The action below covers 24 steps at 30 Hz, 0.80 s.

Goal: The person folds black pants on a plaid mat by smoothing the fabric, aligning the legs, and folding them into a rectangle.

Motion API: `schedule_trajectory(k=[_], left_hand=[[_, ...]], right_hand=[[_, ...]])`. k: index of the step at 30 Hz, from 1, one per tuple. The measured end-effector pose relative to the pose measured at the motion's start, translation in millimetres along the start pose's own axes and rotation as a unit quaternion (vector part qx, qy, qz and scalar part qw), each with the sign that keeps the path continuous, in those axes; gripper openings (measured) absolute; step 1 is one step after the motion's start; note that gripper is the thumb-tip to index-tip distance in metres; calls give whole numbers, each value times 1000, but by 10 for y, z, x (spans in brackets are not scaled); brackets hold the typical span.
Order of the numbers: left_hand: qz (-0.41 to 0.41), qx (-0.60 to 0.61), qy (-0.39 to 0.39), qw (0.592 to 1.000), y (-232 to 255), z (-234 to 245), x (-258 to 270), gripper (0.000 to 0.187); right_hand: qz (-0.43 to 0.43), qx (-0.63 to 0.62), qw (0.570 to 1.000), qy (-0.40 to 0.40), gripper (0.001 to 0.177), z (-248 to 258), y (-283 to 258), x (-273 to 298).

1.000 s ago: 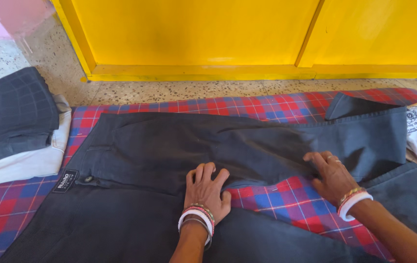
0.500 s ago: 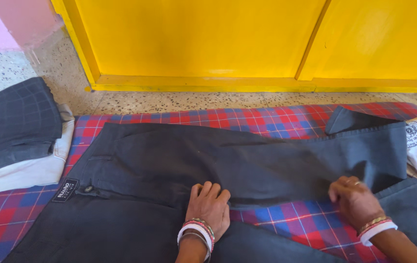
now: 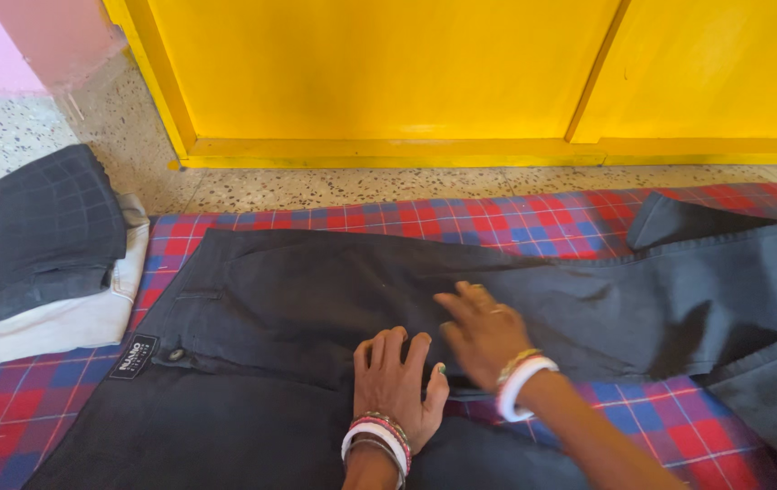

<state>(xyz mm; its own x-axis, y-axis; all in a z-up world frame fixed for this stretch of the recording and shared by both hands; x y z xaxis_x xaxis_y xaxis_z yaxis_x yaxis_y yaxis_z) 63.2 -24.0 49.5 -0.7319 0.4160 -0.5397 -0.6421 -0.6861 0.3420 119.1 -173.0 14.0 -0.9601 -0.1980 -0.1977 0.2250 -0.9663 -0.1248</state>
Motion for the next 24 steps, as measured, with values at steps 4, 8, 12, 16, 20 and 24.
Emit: schedule_trajectory(k=[4, 8, 12, 16, 20, 24], left_hand=[[52, 53, -82, 994, -138, -153, -16, 31], [125, 74, -161, 976, -198, -189, -39, 30], [248, 92, -256, 930, -418, -235, -199, 45], [270, -5, -272, 924, -826, -99, -509, 51], [206, -73, -143, 965, -1083, 121, -362, 61], [252, -112, -209, 938, -1286, -102, -142, 64]], right_hand=[[-42, 81, 982, -164, 51, -471, 27, 44], [-251, 19, 957, -144, 72, -289, 930, 317], [-294, 22, 942, -159, 74, -358, 1181, 421], [-294, 31, 937, -187, 73, -423, 1225, 408], [-293, 28, 936, -194, 73, -421, 1209, 423], [-302, 60, 922, -234, 74, -363, 1160, 378]])
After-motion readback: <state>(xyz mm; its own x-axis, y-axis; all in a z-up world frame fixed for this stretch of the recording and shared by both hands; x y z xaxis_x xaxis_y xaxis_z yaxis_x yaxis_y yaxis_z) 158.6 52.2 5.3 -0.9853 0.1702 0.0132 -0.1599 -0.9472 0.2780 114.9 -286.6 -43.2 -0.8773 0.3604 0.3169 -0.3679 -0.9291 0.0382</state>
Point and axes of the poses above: each hand's wrist, its own x-axis away from the middle knuckle, its own z-axis out of the back of the hand, y = z × x, the point moved 9 cm from there along -x, towards the middle knuckle, and after that the axes turned 9 degrees about -y, right-handed, at the moved point
